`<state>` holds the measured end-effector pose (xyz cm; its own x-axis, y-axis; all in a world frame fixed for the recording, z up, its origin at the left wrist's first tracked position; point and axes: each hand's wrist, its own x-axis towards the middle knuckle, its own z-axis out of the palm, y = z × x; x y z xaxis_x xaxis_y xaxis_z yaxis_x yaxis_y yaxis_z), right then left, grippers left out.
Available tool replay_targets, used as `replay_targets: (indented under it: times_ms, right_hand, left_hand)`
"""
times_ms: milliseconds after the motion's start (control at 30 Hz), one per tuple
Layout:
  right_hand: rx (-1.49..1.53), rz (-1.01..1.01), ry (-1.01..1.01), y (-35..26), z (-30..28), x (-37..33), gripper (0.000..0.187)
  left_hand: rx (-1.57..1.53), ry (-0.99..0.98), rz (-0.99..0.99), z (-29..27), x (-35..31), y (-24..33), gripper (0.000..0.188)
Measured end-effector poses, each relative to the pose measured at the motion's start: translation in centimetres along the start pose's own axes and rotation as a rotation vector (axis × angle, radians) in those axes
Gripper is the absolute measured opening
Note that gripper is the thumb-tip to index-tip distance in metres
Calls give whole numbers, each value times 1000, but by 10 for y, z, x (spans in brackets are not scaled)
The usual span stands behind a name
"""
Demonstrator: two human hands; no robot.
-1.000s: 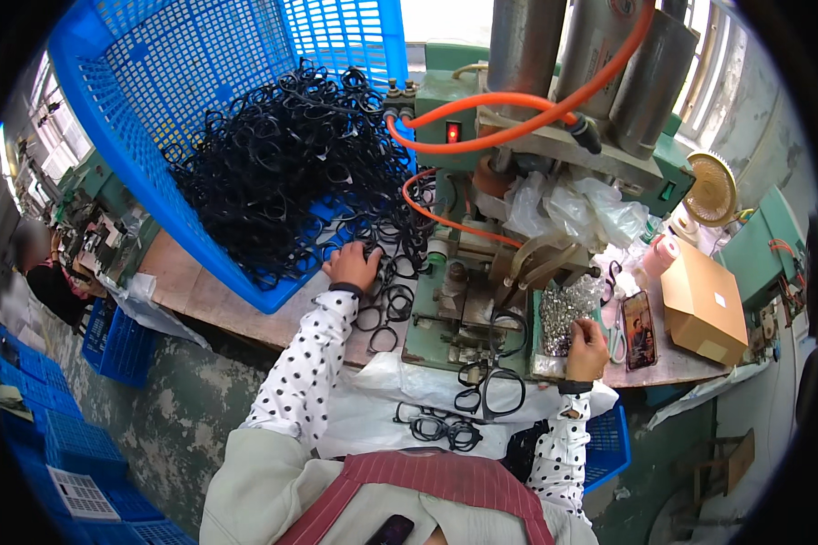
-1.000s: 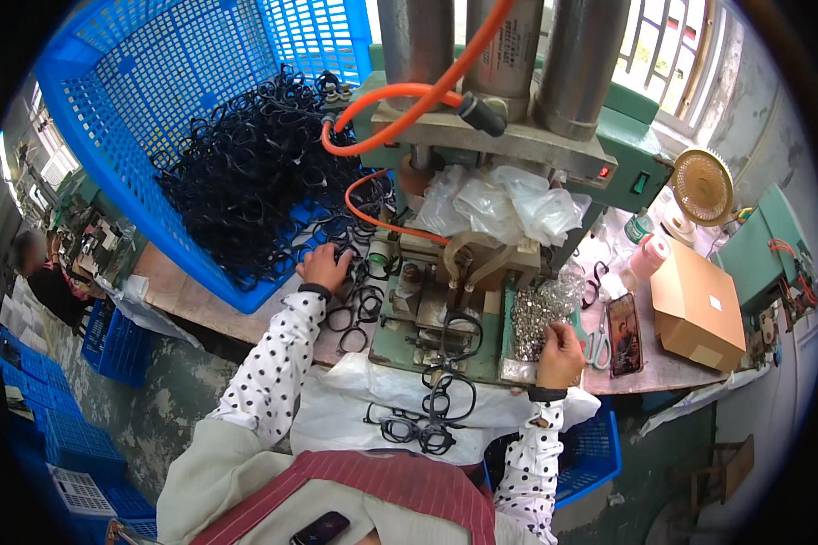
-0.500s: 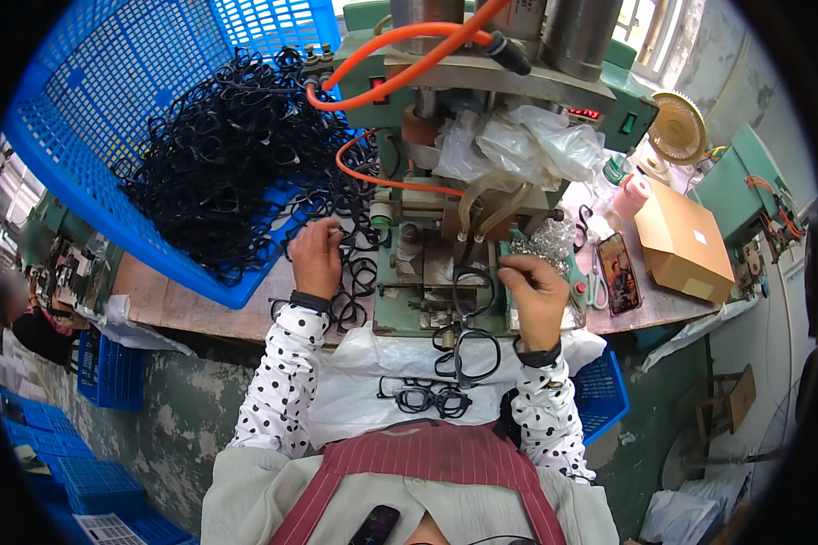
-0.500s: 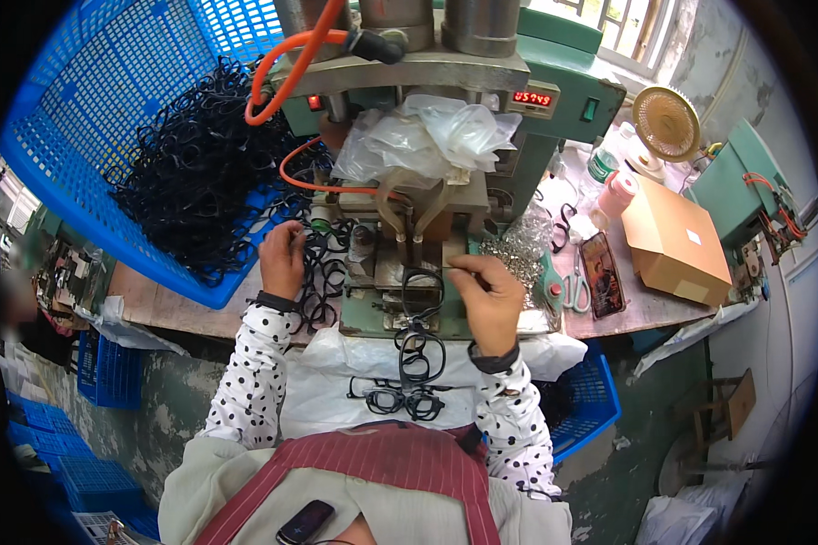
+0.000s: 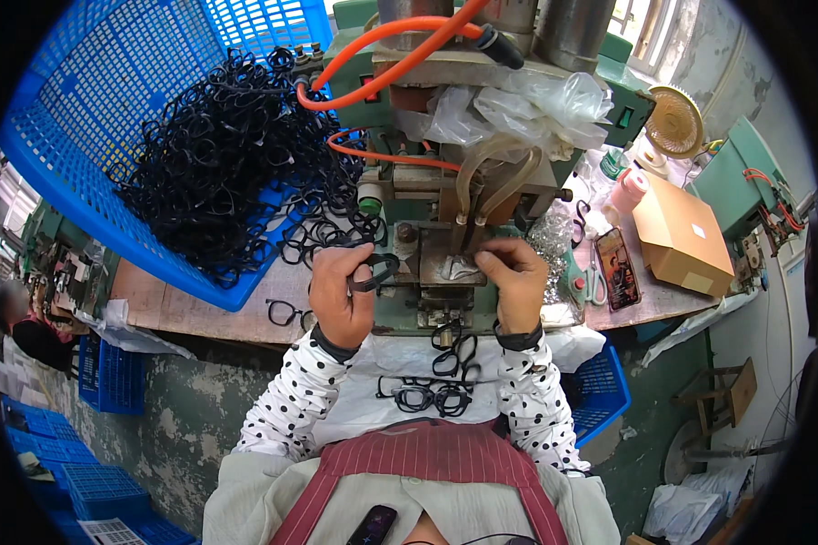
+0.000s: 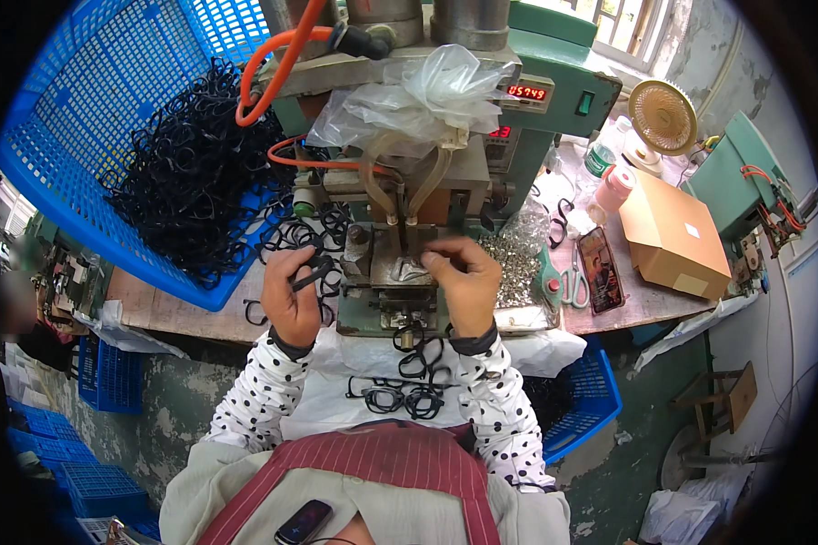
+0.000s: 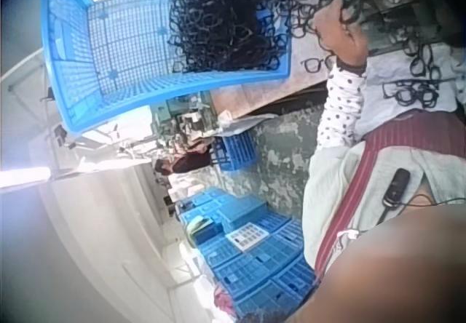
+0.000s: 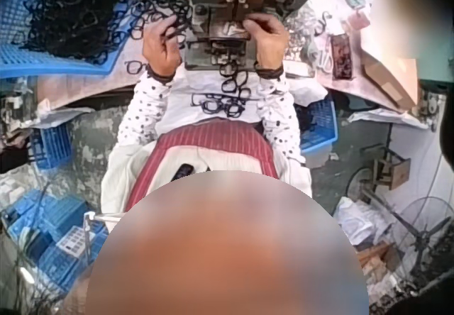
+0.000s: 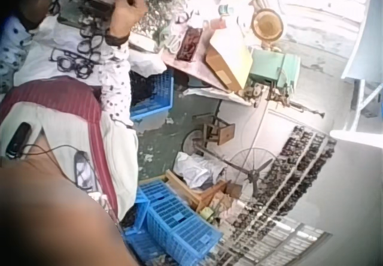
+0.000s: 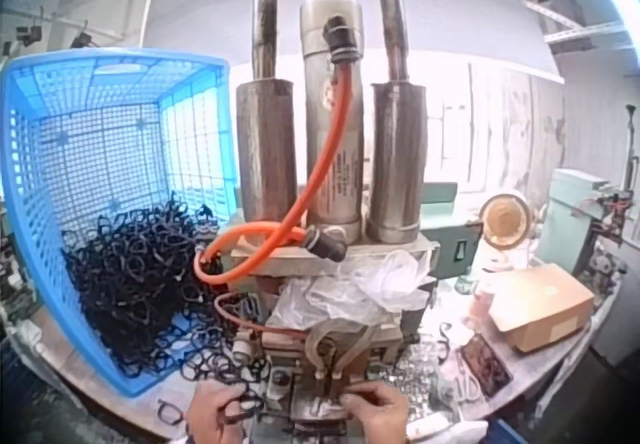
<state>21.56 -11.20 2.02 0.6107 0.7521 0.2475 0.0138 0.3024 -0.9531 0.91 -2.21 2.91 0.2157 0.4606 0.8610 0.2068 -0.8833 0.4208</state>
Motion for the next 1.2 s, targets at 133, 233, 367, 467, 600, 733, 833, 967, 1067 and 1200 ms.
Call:
replay_targets:
  times_ms: [133, 233, 367, 467, 600, 733, 833, 967, 1067, 1200]
  right_hand:
    - [198, 14, 73, 4, -13, 1, 11]
    - [250, 51, 117, 5, -23, 0, 9]
    - [-20, -8, 114, 5, -28, -3, 8]
    - [-359, -175, 95, 4, -20, -7, 10]
    - [-581, -377, 73, 0, -6, -10, 14]
    - [-638, -409, 67, -3, 8, -9, 13]
    - [-623, -412, 74, -3, 16, -9, 13]
    - [-597, -424, 93, -1, 21, -9, 14]
    - [-559, -427, 96, 4, 23, -8, 16]
    - [-530, -429, 108, 6, 27, -7, 17]
  left_hand:
    - [-124, -4, -12, -2, 18, 23, 19]
    - [-140, -21, -68, -3, 33, 38, 18]
    - [-149, -52, -243, 9, 52, 34, 20]
    - [-196, 30, -207, 18, 48, 24, 20]
    - [-231, 111, -195, 15, 38, 30, 19]
    - [-229, -10, -297, 11, 50, 28, 15]
    - [-229, 3, -242, 12, 52, 27, 14]
    - [-276, 25, -227, 14, 49, 22, 15]
    - [-268, 19, -204, 14, 49, 20, 15]
    - [-270, 11, -188, 12, 49, 18, 16]
